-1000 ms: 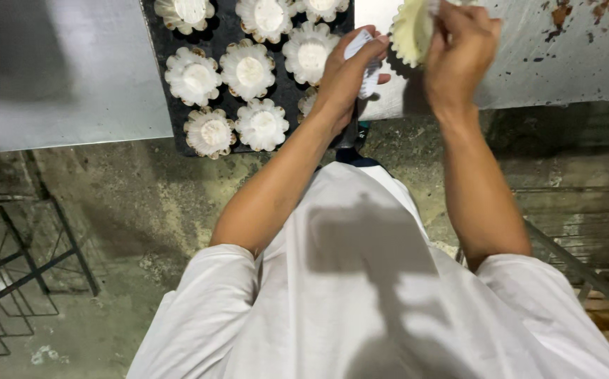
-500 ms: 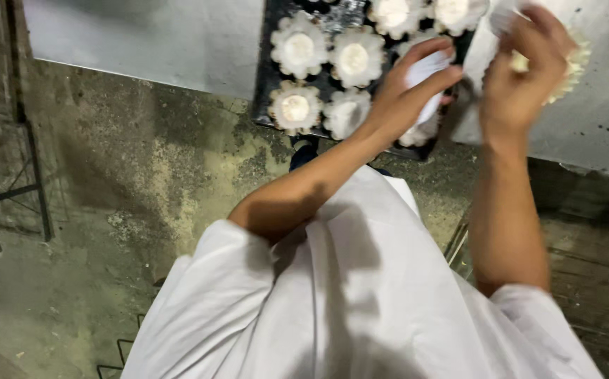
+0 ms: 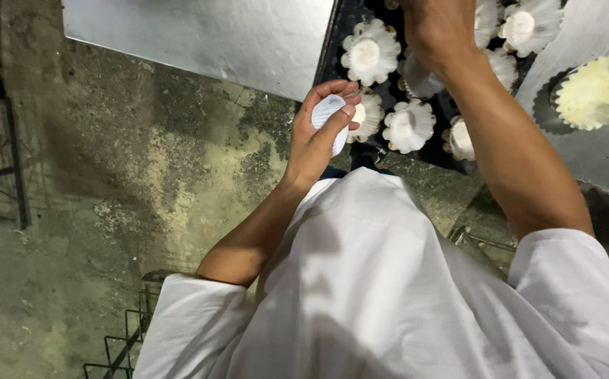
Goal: The person places paper liners into metal baking molds arranged on a tray, using their hands to separate and press each liner into a mold.
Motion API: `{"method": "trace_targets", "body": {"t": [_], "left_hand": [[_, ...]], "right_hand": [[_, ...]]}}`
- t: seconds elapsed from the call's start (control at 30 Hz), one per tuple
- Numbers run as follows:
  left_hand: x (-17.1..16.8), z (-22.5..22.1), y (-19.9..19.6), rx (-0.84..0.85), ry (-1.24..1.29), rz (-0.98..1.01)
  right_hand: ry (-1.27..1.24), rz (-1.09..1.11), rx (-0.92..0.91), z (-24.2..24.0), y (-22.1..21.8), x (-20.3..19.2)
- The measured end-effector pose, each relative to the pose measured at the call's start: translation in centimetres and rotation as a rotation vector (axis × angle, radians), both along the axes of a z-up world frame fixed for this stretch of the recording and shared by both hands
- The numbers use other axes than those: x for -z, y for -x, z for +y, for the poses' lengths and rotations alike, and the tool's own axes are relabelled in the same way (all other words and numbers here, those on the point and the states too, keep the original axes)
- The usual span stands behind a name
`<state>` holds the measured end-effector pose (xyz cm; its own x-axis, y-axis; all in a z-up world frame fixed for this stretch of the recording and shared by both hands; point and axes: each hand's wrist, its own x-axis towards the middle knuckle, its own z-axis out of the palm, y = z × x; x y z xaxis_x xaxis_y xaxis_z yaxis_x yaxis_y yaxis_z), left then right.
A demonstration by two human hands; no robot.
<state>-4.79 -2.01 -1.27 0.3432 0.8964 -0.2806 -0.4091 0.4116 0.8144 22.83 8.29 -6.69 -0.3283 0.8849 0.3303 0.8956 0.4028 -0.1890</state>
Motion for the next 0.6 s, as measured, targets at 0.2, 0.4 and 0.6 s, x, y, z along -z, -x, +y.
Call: {"method": "trace_targets", "body": {"t": [0.2, 0.4, 0.6], "left_hand": [[1.0, 2.2, 0.2, 0.037, 0.071, -0.094], [1.5, 5.0, -2.7, 0.035, 0.121, -0.213], [1.9, 5.1, -8.8, 0.113, 0.212, -0.419]], "right_hand": [[0.074, 0.011, 0.044, -0.9, 2.0, -3.5], [0.151, 0.478, -0.074, -9.1, 6.7, -13.2], [0.228, 0.476, 0.077, -13.4, 8.0, -14.0]]}}
